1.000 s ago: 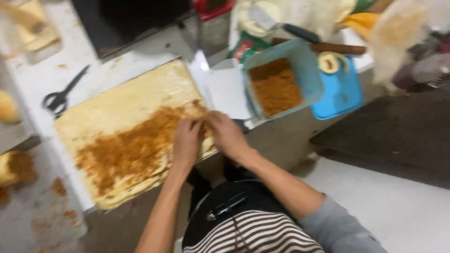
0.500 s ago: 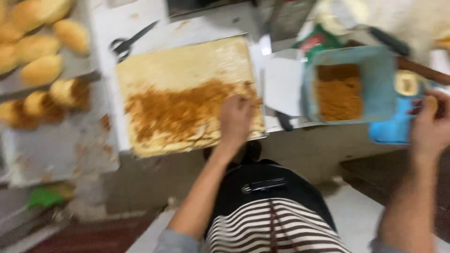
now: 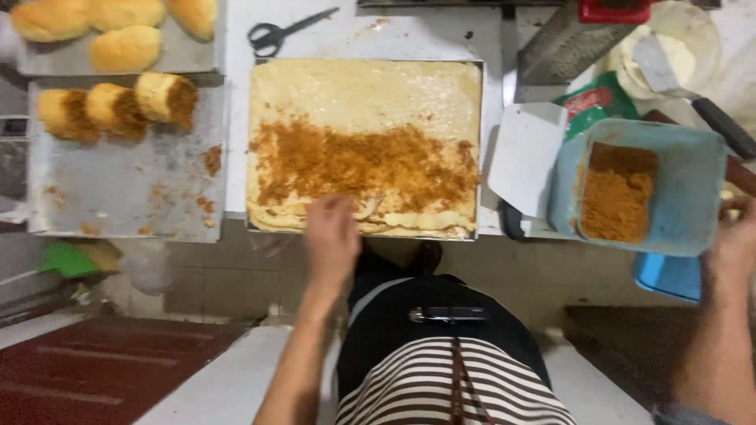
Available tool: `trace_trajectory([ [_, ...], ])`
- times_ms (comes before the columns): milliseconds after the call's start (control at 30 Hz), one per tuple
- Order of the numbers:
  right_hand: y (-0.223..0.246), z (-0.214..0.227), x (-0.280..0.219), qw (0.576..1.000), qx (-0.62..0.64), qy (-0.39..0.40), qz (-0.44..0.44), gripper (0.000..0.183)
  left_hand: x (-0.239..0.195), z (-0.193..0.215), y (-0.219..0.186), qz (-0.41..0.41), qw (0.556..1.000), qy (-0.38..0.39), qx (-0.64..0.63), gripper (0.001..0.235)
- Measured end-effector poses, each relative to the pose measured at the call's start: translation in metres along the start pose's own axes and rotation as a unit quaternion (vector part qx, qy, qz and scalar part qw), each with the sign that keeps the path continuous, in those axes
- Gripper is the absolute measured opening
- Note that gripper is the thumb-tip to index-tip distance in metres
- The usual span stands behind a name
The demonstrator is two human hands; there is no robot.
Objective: Spreading filling on a large cake sheet and rolling it into a log shape.
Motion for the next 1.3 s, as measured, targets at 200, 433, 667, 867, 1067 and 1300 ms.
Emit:
trace_trajectory([
  [200,-0.057,-0.01,0.034,0.992,-0.061,-0.072,-0.084,0.034,0.007,0.035,-0.001,0.078,0.996,-0.033,-0.012,0.024],
  [433,0.012,0.012,-0.001,0.968,0.037,-0.031,-0.245,0.038,0.006,0.004,-0.009,0.071,0.996,0.036,-0.047,0.027],
  [667,-0.035,-0.028,0.021,0.967,0.222,-0.116,0.049,0.018,0.021,-0.012,-0.034,-0.04,0.998,0.01,-0.042,0.023],
  [867,-0.065,-0.068,0.068,0.967,0.192,-0.165,0.009,0.011,0.025,-0.083,-0.147,-0.185,0.937,0.147,-0.257,0.027],
  [1067,-0.015,-0.064,0.058,0.924,0.316,-0.096,-0.192,0.008,-0.056,-0.286,-0.271,0.091,0.638,0.571,-0.509,0.05],
  [1300,0.055,-0.024,0.041,0.856,0.405,-0.057,-0.317,0.016,-0.085,-0.428,-0.381,0.446,0.5,0.423,-0.61,0.046],
])
Point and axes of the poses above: each hand's wrist, its own x-axis towards the middle knuckle, its own z-axis out of the back of the hand, y = z × x, the point moved 1 cm from there along x, towards the middle knuckle, and after that the axes turned 10 degrees about -z, right-handed, at the moved point
